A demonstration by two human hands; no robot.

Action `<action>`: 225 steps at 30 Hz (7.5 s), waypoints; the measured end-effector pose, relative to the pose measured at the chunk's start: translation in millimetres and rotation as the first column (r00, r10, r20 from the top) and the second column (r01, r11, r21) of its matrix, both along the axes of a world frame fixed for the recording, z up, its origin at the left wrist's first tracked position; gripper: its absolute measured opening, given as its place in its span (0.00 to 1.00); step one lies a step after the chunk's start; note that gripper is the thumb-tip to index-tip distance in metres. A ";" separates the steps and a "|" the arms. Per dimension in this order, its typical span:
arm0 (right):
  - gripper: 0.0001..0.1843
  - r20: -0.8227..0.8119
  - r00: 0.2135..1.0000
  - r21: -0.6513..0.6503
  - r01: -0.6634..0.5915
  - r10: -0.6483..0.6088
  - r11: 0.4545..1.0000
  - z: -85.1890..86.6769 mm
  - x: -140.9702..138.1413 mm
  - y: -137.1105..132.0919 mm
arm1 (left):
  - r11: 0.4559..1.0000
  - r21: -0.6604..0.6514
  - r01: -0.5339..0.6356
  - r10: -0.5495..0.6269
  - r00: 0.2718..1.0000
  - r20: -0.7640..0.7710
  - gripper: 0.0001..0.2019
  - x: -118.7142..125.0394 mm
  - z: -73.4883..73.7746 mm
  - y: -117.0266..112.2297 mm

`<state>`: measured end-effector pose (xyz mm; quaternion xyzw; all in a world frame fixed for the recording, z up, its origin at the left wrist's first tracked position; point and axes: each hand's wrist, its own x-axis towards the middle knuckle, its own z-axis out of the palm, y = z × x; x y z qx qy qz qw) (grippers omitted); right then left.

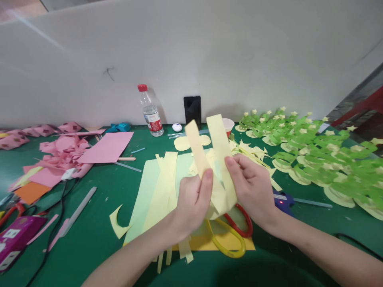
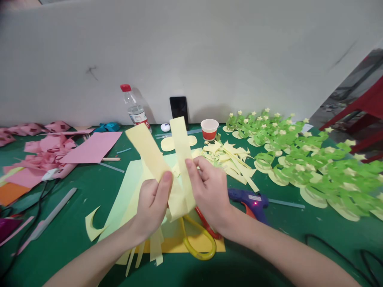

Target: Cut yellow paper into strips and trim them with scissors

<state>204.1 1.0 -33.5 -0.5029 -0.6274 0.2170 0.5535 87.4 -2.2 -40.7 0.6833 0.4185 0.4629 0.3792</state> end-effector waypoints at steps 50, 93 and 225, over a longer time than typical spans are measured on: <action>0.11 0.058 0.996 -0.021 0.068 -0.067 0.997 0.2 5.3 -2.8 | 1.000 0.017 0.025 -0.024 0.998 -0.061 0.19 3.2 -0.9 0.3; 0.12 -0.161 0.987 -0.187 -0.054 0.023 0.981 3.3 2.7 -7.1 | 0.995 -0.095 0.026 -0.020 0.998 0.058 0.18 0.5 -2.5 3.0; 0.14 -0.037 0.984 -0.187 -0.175 0.172 0.966 27.1 7.2 -24.4 | 0.990 0.078 0.118 -0.117 0.993 -0.019 0.17 -7.5 18.1 -7.1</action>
